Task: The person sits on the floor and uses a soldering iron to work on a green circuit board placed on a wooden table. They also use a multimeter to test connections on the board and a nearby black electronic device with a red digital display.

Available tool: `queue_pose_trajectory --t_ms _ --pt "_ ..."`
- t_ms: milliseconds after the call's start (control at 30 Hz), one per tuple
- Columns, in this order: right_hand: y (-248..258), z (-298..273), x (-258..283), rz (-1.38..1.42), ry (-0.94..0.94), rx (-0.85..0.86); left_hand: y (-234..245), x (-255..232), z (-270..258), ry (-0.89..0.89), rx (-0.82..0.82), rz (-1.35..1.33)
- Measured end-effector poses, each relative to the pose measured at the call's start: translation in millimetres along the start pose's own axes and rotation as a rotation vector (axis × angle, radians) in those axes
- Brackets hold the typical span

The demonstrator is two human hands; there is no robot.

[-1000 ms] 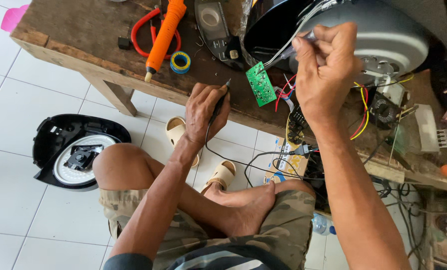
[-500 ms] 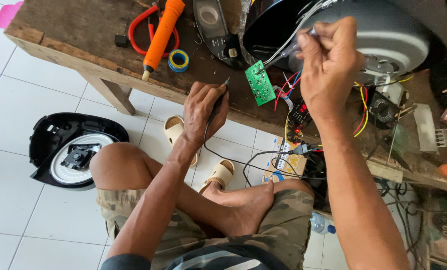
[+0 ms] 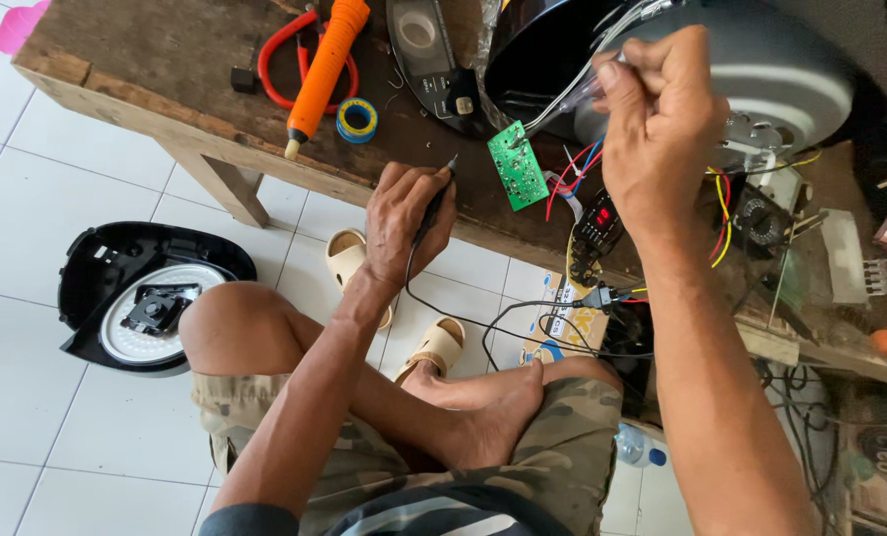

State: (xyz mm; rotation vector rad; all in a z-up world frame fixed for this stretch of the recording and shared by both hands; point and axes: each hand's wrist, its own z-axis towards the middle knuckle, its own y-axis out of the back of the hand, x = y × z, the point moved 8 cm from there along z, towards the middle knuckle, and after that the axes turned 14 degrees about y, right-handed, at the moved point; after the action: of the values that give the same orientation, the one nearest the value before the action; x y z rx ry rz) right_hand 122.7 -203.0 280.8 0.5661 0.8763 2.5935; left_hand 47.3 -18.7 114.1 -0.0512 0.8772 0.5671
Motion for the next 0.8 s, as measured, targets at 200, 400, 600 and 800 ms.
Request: queue_pose_trajectory --t_ms 200,400,600,800 --pt "0 -5 -2 0.085 -0.064 -0.044 2 -2 1 0.005 -0.003 0.004" --pt "11 -6 15 0.126 -0.050 -0.040 0 0 -1 0.002 -0.002 0.013" --pt "11 -10 26 0.103 -0.041 0.038 -1 1 -1 0.003 -0.001 0.011" --pt "10 -12 30 0.048 -0.005 0.063 2 -3 2 -0.008 0.013 -0.008"
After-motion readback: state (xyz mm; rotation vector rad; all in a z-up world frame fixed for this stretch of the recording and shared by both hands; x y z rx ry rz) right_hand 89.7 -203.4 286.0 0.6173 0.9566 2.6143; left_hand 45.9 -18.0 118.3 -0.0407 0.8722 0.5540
